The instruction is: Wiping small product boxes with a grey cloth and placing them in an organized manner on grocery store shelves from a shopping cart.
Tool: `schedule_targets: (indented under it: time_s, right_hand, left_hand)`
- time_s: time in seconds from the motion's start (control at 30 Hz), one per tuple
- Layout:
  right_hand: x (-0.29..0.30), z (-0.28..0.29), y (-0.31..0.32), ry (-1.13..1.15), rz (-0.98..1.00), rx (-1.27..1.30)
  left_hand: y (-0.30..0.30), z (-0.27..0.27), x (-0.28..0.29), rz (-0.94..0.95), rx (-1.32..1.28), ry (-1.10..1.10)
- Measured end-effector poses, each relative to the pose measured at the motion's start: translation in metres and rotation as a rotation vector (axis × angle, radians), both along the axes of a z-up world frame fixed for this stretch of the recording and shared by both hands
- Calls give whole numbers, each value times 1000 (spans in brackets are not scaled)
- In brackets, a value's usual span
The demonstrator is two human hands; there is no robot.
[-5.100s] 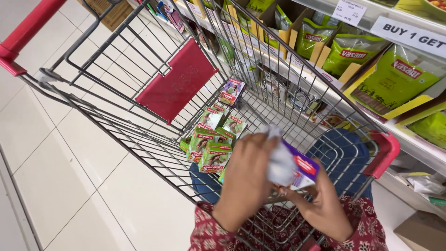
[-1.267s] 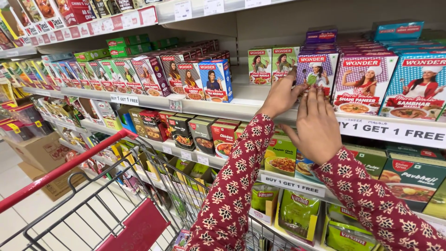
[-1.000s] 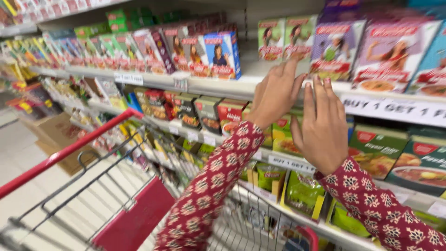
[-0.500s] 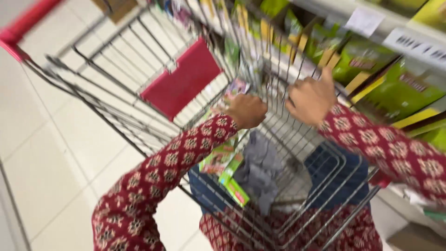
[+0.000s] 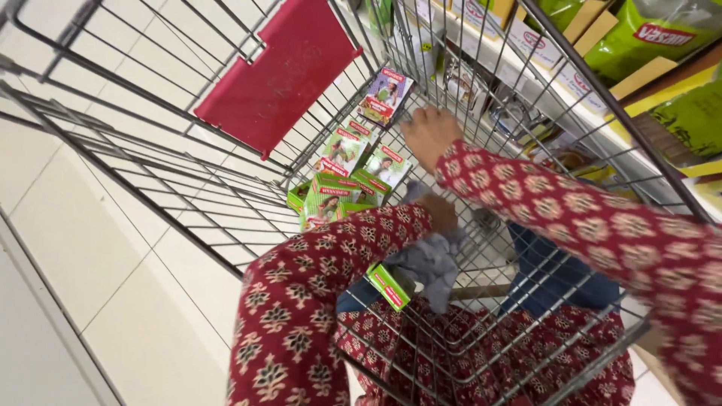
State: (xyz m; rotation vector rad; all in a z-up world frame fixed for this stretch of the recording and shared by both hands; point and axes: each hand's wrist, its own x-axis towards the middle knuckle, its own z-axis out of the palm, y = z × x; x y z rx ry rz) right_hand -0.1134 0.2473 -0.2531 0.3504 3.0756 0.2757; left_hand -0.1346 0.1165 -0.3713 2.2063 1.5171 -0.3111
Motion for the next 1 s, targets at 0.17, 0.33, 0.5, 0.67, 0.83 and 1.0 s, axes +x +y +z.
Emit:
schedule_targets:
  time_s: [0.17, 0.33, 0.5, 0.67, 0.83, 1.0]
  right_hand:
    - [-42, -31, 20, -43, 102, -169]
    - [-79, -101, 33, 161, 190, -134]
    - [-95, -93, 31, 57, 113, -80]
    - [-76, -64, 16, -121, 28, -123]
    - [-50, -66, 17, 60, 88, -279]
    - [-62, -65, 18, 71, 1, -280]
  left_hand:
    - [-18, 131, 17, 87, -73, 57]
    - [-31, 215, 30, 167, -133, 130]
    - [-38, 204, 37, 551, -179, 127]
    - [-46, 192, 27, 117, 51, 203]
    - [-46, 206, 38, 123, -24, 207]
    - [-38, 216, 37, 244, -88, 279]
